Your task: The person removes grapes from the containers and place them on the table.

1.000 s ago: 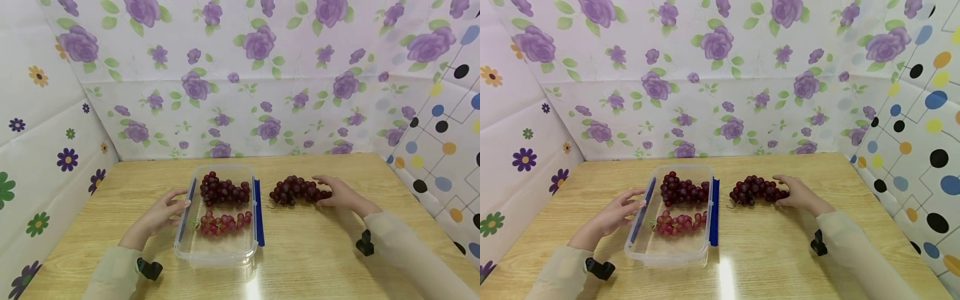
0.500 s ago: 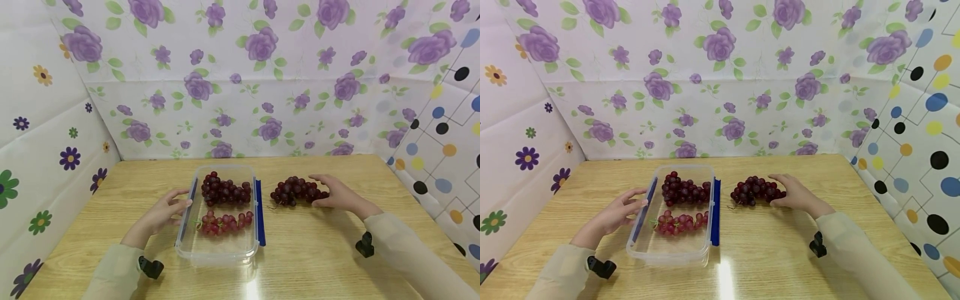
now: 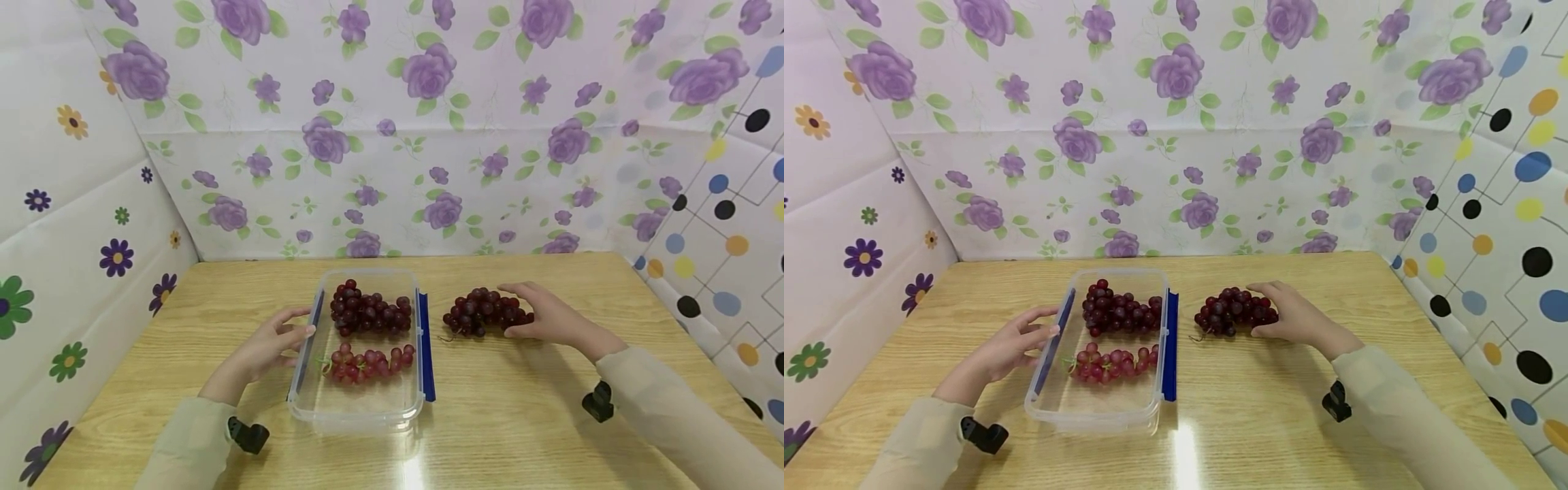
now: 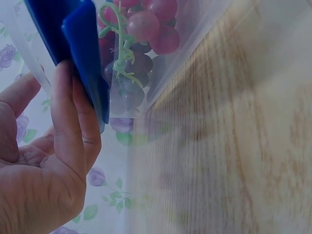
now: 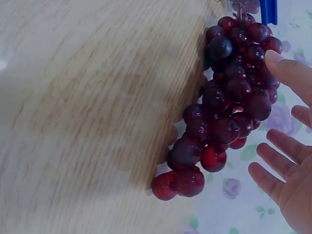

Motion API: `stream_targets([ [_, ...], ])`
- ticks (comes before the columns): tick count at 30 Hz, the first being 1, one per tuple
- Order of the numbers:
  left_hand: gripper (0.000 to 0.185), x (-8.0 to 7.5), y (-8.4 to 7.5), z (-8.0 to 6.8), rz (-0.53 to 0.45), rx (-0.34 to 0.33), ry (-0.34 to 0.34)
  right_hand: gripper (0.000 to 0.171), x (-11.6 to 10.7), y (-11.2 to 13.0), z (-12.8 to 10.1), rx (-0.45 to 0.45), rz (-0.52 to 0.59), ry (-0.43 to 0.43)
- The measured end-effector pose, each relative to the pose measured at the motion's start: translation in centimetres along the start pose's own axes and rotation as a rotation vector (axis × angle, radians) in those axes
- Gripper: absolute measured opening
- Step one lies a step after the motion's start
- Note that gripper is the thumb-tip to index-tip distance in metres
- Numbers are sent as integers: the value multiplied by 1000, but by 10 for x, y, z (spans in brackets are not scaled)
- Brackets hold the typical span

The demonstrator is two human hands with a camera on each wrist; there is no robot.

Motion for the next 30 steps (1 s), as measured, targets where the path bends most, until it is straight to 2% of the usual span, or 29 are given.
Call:
stream_targets([
  [7,65,1,-1,-1,6,-2,3,77,-6,8,1,-24,-12,-23],
  [16,66,1,-2,0,8,-5,10,76,-14,34,8,-94,-10,-47],
  [24,66,1,-3,0,19,-6,9,77,-11,62,12,-141,-26,-7],
  [30,64,1,-3,0,12,-1,1,76,-13,78,13,-167,-11,-9],
])
Point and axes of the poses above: each hand's wrist, its own z-axis towards the middle knuckle, its own x-axis out of the palm, y = z × x, the point moved 8 cm from there along z, towards the middle knuckle, and after that the axes turned 14 degrees about -z, right-handed, at the moved point
